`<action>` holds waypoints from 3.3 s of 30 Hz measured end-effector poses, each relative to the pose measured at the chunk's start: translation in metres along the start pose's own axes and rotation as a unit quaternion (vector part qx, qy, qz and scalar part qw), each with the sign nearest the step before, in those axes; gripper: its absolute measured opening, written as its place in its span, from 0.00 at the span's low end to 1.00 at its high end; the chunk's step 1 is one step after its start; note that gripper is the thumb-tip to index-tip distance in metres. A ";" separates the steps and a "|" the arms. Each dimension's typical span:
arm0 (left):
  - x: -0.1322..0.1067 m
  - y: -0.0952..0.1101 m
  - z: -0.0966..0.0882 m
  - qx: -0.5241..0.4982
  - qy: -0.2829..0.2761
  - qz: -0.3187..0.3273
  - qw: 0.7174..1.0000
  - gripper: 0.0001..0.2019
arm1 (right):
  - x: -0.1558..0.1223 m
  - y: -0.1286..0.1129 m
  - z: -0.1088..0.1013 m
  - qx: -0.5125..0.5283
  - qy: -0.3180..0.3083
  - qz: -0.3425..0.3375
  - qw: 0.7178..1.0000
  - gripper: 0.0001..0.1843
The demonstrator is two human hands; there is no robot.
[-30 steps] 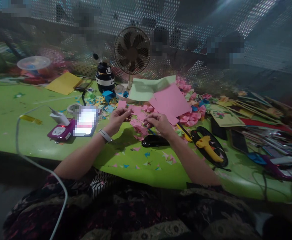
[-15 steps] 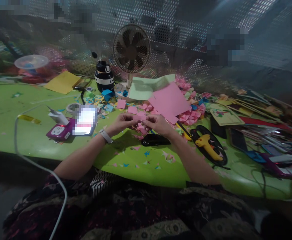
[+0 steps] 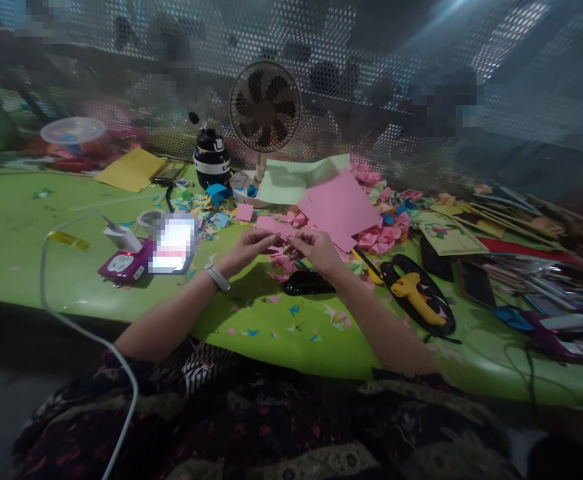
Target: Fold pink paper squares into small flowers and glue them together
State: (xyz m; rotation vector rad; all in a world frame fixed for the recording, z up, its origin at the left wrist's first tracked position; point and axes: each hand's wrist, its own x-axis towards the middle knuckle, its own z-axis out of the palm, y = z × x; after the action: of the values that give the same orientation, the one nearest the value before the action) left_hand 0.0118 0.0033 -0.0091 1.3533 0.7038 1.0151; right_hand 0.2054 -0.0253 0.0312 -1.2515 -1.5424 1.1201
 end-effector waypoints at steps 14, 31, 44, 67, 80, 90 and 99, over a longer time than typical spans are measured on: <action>-0.003 0.005 -0.001 -0.111 0.018 -0.078 0.991 0.20 | -0.006 -0.002 -0.014 -0.129 -0.066 -0.223 0.964 0.13; -0.004 -0.004 0.000 -0.024 -0.044 -0.076 0.996 0.18 | 0.005 0.020 -0.006 -0.109 -0.021 -0.247 0.963 0.17; -0.010 0.002 0.004 -0.036 -0.061 -0.043 0.997 0.16 | 0.002 0.015 0.000 -0.051 -0.005 -0.113 0.992 0.25; -0.010 0.002 0.006 -0.017 -0.088 -0.042 0.995 0.14 | -0.003 0.005 -0.003 -0.100 -0.014 -0.081 0.992 0.27; -0.012 0.005 0.007 -0.024 -0.108 -0.051 0.993 0.20 | -0.006 0.006 0.007 -0.179 -0.034 -0.167 0.969 0.24; -0.008 0.009 0.001 0.013 -0.071 -0.063 0.995 0.19 | -0.005 0.003 0.000 -0.163 -0.078 -0.122 0.976 0.24; -0.005 0.001 0.000 -0.007 -0.013 -0.078 0.997 0.16 | 0.012 0.007 -0.065 -0.443 0.033 0.027 0.895 0.09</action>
State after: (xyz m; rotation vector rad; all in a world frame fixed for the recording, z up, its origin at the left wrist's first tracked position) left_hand 0.0094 -0.0013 -0.0085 1.2759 0.7700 0.8748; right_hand 0.2676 -0.0039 0.0421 -1.8931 -2.0588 0.3490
